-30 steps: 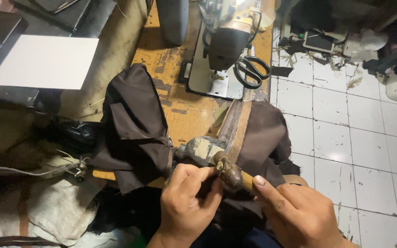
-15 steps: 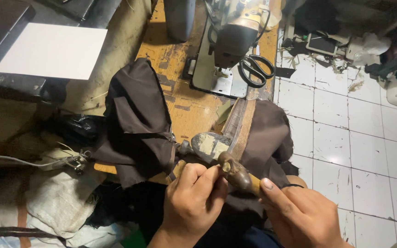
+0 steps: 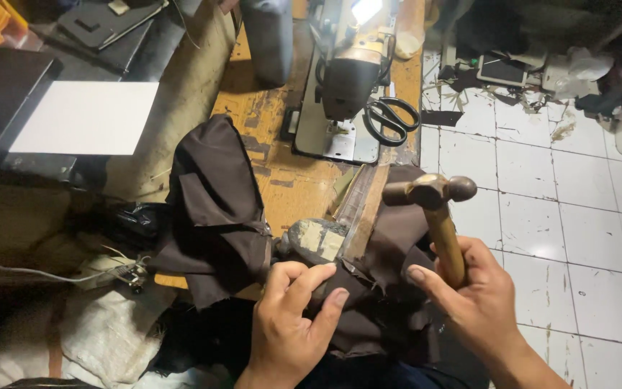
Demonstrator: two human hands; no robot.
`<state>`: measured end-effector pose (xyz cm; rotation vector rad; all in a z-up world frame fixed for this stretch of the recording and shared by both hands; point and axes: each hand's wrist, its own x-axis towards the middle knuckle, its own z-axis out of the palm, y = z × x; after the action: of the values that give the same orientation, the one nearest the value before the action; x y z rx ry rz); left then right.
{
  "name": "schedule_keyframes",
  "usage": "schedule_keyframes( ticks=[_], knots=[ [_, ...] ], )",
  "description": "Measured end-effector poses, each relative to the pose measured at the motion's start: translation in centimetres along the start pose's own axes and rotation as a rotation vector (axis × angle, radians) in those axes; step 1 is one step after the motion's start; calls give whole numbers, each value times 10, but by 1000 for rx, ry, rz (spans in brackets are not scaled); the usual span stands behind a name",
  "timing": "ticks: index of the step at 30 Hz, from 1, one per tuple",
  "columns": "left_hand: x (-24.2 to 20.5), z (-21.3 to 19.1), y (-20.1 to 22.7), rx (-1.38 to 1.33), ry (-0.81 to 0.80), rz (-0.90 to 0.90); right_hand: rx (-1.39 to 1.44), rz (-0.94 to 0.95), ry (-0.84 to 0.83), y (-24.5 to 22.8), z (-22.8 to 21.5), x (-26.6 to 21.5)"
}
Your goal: Hammering a seam on a piece of dark brown leather to flatten it on a workshop table.
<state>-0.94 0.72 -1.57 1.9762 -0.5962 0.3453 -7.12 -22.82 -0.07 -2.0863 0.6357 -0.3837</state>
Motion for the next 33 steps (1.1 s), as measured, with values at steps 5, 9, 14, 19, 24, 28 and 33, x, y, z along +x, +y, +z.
schedule_keyframes(
  ticks=[5, 9, 14, 19, 24, 28, 33],
  knots=[
    [-2, 2, -9, -100, -65, 50, 194, 56, -135, -9, 25, 20],
    [4, 5, 9, -25, -33, -8, 308, 106, -259, -28, 37, 41],
    [17, 7, 21, 51, -65, -53, 518, 60, -286, -23, 64, 53],
    [28, -1, 29, 129, -45, -22, 608, 92, -231, -45, 66, 61],
    [25, -18, 24, 30, -166, -272, 596, 22, -172, -48, 61, 62],
    [9, -20, -1, -74, -274, -487, 572, 69, -175, -47, 62, 63],
    [12, -33, 15, -103, -258, -379, 617, 80, -186, -56, 57, 57]
  ],
)
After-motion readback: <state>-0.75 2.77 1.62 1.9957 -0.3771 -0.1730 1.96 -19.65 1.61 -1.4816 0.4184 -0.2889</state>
